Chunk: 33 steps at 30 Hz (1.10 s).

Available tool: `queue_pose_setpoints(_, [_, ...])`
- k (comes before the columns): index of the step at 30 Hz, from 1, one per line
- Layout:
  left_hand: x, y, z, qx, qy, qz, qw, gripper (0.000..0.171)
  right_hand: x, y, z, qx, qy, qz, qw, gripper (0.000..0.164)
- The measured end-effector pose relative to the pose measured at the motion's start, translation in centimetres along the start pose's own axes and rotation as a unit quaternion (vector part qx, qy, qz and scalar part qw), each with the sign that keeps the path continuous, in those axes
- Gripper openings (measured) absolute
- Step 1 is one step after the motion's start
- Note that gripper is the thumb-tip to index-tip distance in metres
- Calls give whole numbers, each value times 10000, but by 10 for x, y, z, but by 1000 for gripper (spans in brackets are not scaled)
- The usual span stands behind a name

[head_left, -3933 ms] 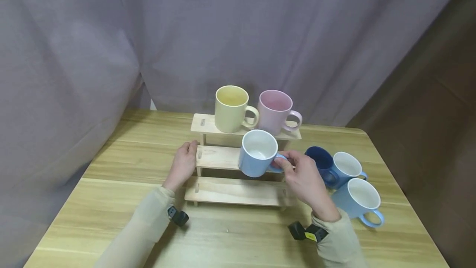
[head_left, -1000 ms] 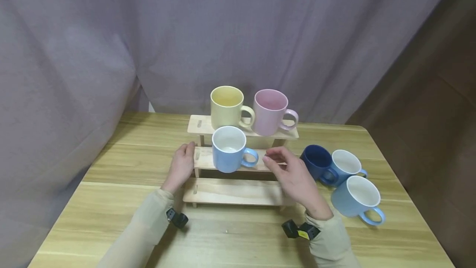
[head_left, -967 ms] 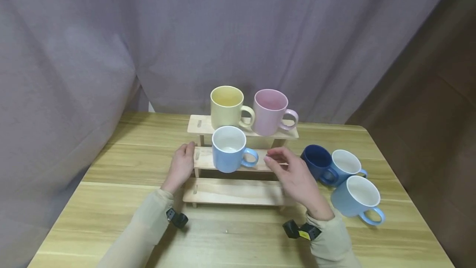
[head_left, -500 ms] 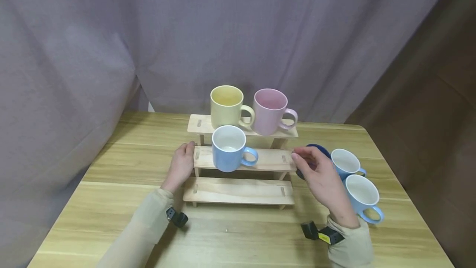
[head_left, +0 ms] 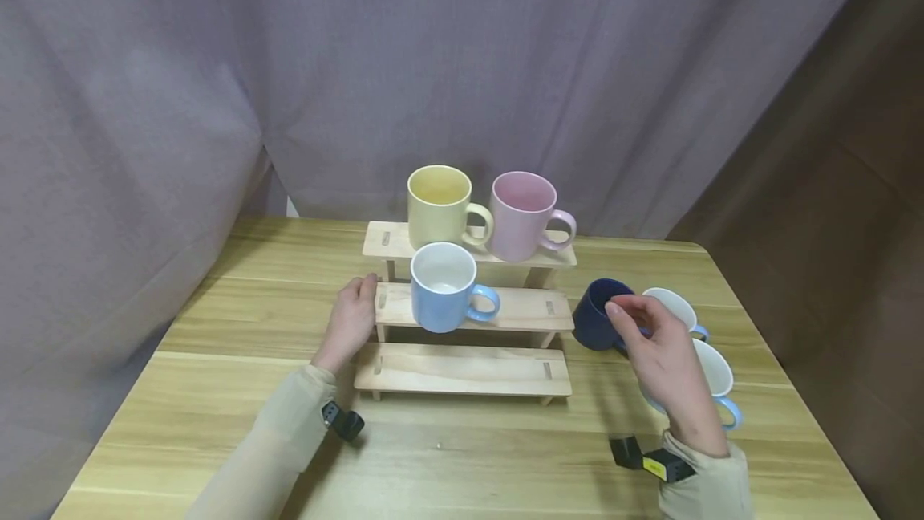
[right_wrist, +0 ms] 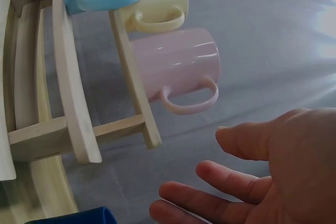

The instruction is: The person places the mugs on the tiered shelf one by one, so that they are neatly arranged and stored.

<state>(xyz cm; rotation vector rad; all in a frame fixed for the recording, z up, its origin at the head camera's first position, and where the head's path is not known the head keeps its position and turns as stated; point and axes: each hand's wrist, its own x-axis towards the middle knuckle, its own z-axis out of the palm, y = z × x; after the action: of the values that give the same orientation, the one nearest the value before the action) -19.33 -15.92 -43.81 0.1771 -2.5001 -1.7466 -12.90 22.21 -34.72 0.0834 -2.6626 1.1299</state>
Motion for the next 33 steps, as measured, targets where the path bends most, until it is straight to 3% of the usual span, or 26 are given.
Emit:
queue_pose_setpoints(10, [0,-1,0,-140,-83,-97,9998,45,-4,13,0,-104,53,232,9997,45])
queue_pose_setpoints(25, [0,0,0,-161,-20,-58,9999,43,-8,38,-15,-399,620,653,9951,41])
queue_pose_setpoints(33, [0,-1,0,-127,-19,-47,9999,42,-9,46,-16,-391,640,896,9931,44])
